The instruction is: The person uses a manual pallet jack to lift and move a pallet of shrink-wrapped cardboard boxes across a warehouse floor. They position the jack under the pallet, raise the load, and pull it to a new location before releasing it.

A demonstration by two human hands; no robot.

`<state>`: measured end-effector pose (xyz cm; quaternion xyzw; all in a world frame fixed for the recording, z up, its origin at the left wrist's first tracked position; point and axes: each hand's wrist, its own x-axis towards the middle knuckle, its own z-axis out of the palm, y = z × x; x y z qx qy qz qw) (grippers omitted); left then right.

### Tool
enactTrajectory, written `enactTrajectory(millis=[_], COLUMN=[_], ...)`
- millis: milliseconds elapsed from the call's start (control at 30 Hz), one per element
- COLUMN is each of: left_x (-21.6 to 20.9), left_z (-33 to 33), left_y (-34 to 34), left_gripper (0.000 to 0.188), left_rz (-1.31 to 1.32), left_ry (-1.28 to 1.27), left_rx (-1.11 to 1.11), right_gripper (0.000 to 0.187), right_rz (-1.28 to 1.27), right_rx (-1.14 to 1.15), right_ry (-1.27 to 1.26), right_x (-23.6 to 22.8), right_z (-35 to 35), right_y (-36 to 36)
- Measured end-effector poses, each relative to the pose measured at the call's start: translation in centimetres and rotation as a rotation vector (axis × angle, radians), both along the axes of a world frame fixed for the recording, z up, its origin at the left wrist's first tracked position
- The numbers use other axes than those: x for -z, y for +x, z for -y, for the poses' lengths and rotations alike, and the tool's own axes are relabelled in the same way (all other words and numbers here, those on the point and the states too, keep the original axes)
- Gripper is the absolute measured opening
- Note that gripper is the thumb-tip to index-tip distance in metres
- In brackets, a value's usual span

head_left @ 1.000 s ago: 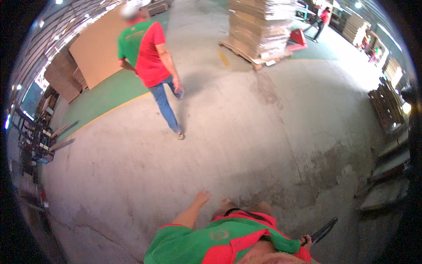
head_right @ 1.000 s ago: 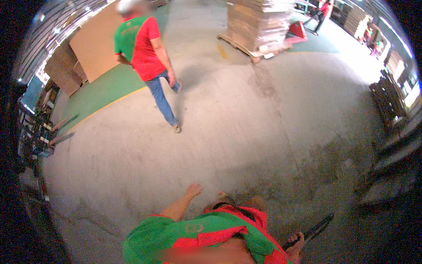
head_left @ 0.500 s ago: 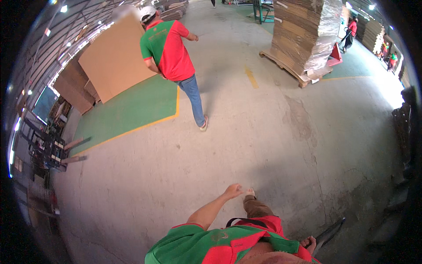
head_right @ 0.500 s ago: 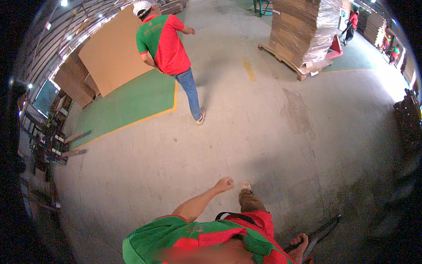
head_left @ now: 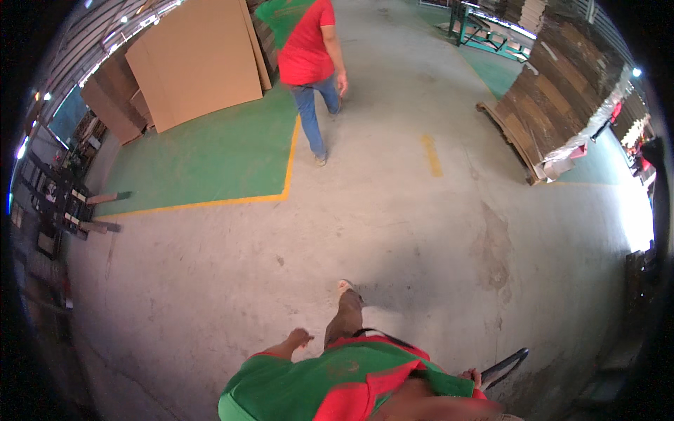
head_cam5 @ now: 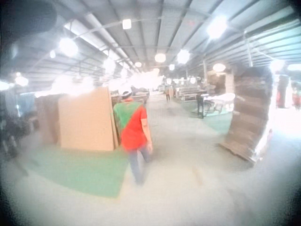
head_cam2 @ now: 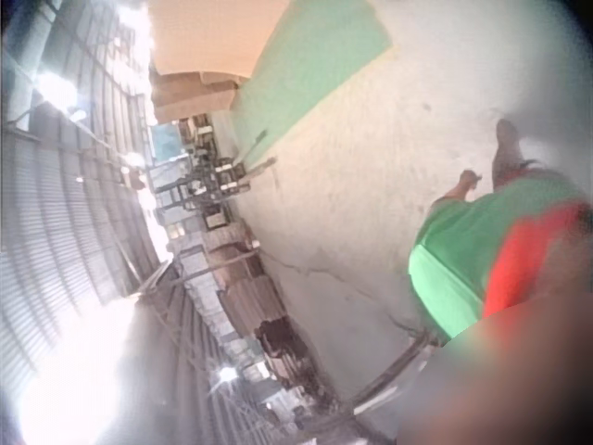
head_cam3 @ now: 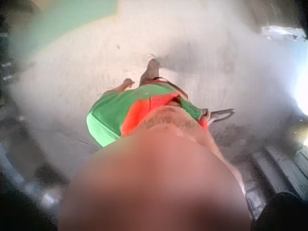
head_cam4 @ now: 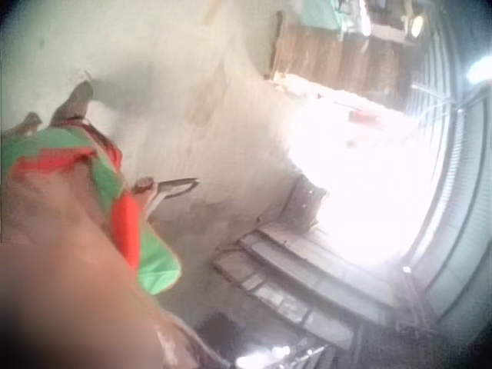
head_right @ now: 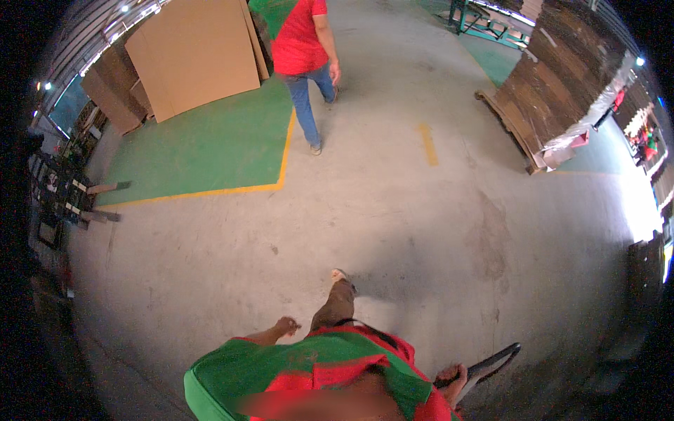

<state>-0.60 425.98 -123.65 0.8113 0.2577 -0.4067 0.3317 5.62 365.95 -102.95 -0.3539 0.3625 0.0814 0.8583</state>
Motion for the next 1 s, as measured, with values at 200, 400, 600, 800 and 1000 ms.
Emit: enactTrajectory(millis=[200,400,600,800,1000], left_x=[0.6,-1.8,0.3,4.7,8.3], left_z=[-15.0,-23.5,-32.0,-43.7,-53.5], left_y=[23.4,47.8,59.1,58.1,59.6], left_gripper=[0.044,0.050,0.047,0.053,0.040], left_rz=[0.524,0.677,0.604,0.231,0.050], left_ry=[0.160,-0.204,-0.119,-0.059,-0.173], left_rx=[0.069,-0.136,0.010,-0.177,-0.625], right_gripper=[0.019,0.016,0.016,0.017,0.017], right_rz=[-0.048,0.062,0.045,0.032,0.125], right_rx=[0.057,0.122,0.153,0.179,0.171], right_ry=[-0.005,0.109,0.175,0.213,0.354], right_x=[-0.5,2.0,4.3,7.4,8.7], right_z=[-14.7,-28.9,-39.0,-49.3,-59.3], right_y=[12.2,23.3,37.5,50.9,62.6])
